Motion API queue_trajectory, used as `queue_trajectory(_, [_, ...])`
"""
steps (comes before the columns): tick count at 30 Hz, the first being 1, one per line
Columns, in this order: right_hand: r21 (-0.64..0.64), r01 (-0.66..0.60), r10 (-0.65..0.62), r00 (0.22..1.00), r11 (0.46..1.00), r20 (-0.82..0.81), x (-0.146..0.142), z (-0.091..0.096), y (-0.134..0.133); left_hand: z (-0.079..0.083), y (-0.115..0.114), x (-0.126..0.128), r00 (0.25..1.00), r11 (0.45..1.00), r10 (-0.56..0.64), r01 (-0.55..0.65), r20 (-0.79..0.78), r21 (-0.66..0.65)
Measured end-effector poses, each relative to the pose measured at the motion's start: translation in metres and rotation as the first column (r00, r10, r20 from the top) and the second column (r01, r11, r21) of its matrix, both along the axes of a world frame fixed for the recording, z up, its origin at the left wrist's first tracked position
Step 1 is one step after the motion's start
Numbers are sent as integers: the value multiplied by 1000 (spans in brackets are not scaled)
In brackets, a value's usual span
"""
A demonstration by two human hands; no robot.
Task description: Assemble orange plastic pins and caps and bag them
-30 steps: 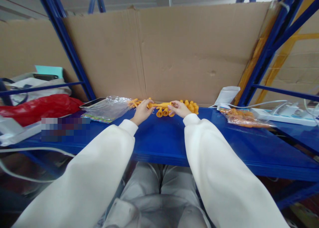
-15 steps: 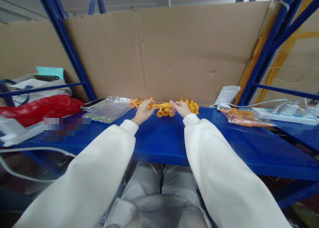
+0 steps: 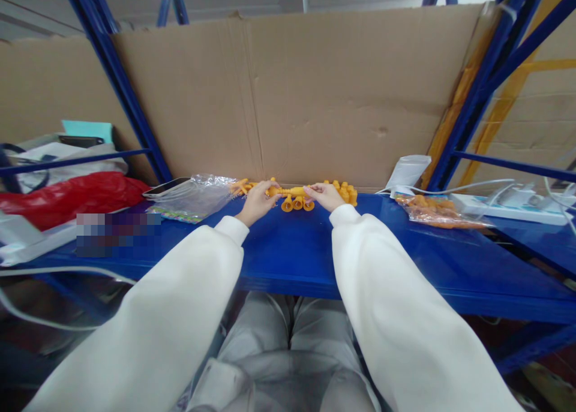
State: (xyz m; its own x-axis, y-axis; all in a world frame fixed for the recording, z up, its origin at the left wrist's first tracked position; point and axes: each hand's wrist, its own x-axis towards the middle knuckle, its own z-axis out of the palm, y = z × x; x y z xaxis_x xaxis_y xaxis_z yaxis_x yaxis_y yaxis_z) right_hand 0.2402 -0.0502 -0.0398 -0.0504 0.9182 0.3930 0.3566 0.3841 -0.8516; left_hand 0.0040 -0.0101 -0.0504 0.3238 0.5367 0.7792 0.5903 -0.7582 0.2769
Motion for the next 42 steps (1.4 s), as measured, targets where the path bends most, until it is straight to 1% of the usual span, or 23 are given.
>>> queue_trajectory(6, [-65,43,-38,996,997,84,0,-2,-1,-1,1,1,1000,999,-14,14,-13,35])
queue_trajectory(9, [-96,72,-65,996,993,68,0,-5,4,-2,2,1,1000,999,-20,21,-8,33])
queue_trajectory(12, [-48,92,-90,995,995,37,4,-9,12,-4,7,-1,1000,1000,-16,16,10,18])
queue_trajectory(15, [15,126,-126,990,992,57,11,-13,21,-5,12,-4,999,1000,0,0,33,6])
queue_trajectory(19, [-2,204,-201,967,979,158,18,-21,30,-5,16,-8,999,999,39,-39,37,-19])
queue_trajectory(22, [6,201,-195,947,980,256,20,-25,32,-1,19,-13,998,998,59,-60,-25,-34])
queue_trajectory(24, [13,174,-169,933,985,317,20,-28,30,4,22,-16,993,996,80,-84,-87,-34])
queue_trajectory(27, [-9,185,-166,902,983,399,21,-30,27,12,29,-16,974,992,106,-116,-200,-39])
queue_trajectory(31, [22,189,-177,867,982,466,24,-35,25,21,38,-6,923,990,99,-128,-372,-55])
queue_trajectory(36, [20,183,-168,845,983,509,27,-39,26,29,49,20,839,993,51,-100,-542,-63])
queue_trajectory(39, [33,171,-165,851,985,498,26,-41,26,31,58,36,821,994,-3,-59,-571,-90])
queue_trajectory(42, [77,142,-162,861,987,481,26,-44,25,29,67,48,844,993,-46,-21,-534,-119])
